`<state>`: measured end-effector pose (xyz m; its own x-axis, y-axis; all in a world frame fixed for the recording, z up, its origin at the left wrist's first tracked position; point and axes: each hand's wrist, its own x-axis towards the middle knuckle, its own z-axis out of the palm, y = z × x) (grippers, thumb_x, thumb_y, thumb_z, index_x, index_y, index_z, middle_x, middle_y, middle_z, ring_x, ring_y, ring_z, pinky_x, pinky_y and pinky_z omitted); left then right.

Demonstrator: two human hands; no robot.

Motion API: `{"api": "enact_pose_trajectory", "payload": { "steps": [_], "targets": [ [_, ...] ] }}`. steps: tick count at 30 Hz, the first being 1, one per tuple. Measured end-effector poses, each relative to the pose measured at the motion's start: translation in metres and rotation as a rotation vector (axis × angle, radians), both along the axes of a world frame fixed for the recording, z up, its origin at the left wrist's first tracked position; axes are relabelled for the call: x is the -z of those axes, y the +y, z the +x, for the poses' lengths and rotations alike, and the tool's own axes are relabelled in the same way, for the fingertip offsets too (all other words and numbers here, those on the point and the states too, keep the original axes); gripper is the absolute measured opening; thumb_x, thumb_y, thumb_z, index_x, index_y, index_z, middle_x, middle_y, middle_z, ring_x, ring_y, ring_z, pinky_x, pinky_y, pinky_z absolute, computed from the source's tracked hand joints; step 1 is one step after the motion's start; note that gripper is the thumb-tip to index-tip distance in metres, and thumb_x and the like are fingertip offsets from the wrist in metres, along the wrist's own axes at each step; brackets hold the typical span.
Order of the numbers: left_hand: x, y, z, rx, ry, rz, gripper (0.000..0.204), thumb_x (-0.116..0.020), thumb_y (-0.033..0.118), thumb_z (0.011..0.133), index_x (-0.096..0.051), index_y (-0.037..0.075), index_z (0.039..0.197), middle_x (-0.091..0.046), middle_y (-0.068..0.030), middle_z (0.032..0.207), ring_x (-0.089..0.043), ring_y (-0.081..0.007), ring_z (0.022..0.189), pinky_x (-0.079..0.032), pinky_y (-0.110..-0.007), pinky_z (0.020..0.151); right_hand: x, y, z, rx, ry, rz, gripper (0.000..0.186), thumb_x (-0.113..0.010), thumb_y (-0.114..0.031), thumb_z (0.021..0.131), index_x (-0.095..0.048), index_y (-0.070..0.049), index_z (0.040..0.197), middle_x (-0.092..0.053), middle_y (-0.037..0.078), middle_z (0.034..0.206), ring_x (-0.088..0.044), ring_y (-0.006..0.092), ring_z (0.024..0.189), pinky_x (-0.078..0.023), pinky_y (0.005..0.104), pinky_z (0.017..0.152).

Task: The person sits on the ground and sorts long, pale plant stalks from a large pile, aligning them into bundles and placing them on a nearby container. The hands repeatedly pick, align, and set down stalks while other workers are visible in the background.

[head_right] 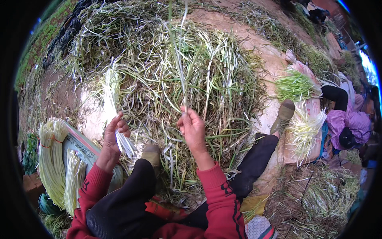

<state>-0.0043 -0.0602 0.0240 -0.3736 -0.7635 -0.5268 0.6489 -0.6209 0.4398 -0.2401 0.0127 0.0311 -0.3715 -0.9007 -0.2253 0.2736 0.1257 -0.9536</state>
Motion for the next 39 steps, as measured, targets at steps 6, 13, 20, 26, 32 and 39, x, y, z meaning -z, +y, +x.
{"api": "enact_pose_trajectory", "payload": {
  "steps": [6,13,20,26,32,39],
  "targets": [
    [0.002,0.028,0.001,0.101,-0.333,-0.006,0.023,-0.064,0.009,0.079,-0.049,0.006,0.096,-0.062,-0.0093,0.087,-0.055,-0.0103,0.055,-0.048,-0.025,0.044,0.044,0.082,0.093,-0.237,-0.065,0.166,0.028,-0.046,-0.013,0.092,-0.052,-0.004,0.118,-0.053,0.0,0.067,-0.047,0.0064,0.055,-0.04,0.0203,0.053],
    [0.008,0.042,-0.003,0.261,-0.426,-0.033,0.022,-0.066,0.009,0.079,-0.054,0.001,0.096,-0.058,-0.0028,0.074,-0.056,-0.0099,0.056,-0.048,-0.023,0.045,0.037,0.089,0.105,-0.27,0.304,0.075,0.027,-0.048,-0.012,0.091,-0.054,0.0,0.114,-0.055,0.001,0.067,-0.05,0.0064,0.059,-0.041,0.0197,0.055],
    [0.005,0.043,-0.008,0.359,-0.384,-0.056,0.024,-0.067,0.009,0.077,-0.054,0.003,0.095,-0.058,-0.0013,0.071,-0.056,-0.0102,0.055,-0.048,-0.024,0.047,0.037,0.08,0.098,-0.4,0.192,0.124,0.033,-0.05,-0.021,0.091,-0.052,0.0,0.116,-0.061,0.006,0.084,-0.058,0.0111,0.07,-0.046,0.0231,0.062],
    [0.002,0.053,-0.017,0.427,-0.451,-0.215,0.018,-0.067,0.01,0.077,-0.057,0.001,0.089,-0.058,-0.002,0.067,-0.055,-0.01,0.053,-0.047,-0.023,0.049,0.034,0.029,0.093,-0.17,-0.364,0.017,0.028,-0.058,-0.021,0.088,-0.056,0.002,0.103,-0.058,0.002,0.086,-0.052,0.0063,0.072,-0.044,0.0207,0.065],
    [0.006,0.055,-0.019,0.407,-0.55,-0.268,0.014,-0.067,0.01,0.074,-0.06,0.001,0.083,-0.058,-0.0028,0.066,-0.054,-0.0099,0.052,-0.045,-0.023,0.049,0.049,0.011,0.1,0.146,-0.381,-0.007,0.018,-0.058,-0.02,0.087,-0.059,-0.003,0.082,-0.058,0.0,0.074,-0.053,0.008,0.067,-0.045,0.0224,0.063],
    [-0.001,0.05,-0.016,0.349,-0.373,-0.095,0.015,-0.065,0.004,0.074,-0.057,-0.001,0.086,-0.059,-0.0052,0.067,-0.055,-0.0109,0.051,-0.046,-0.022,0.046,0.048,0.027,0.097,0.261,-1.043,-0.067,0.021,-0.051,-0.028,0.089,-0.052,-0.008,0.081,-0.055,0.003,0.077,-0.053,0.0161,0.071,-0.049,0.0325,0.07]
  ]
}}
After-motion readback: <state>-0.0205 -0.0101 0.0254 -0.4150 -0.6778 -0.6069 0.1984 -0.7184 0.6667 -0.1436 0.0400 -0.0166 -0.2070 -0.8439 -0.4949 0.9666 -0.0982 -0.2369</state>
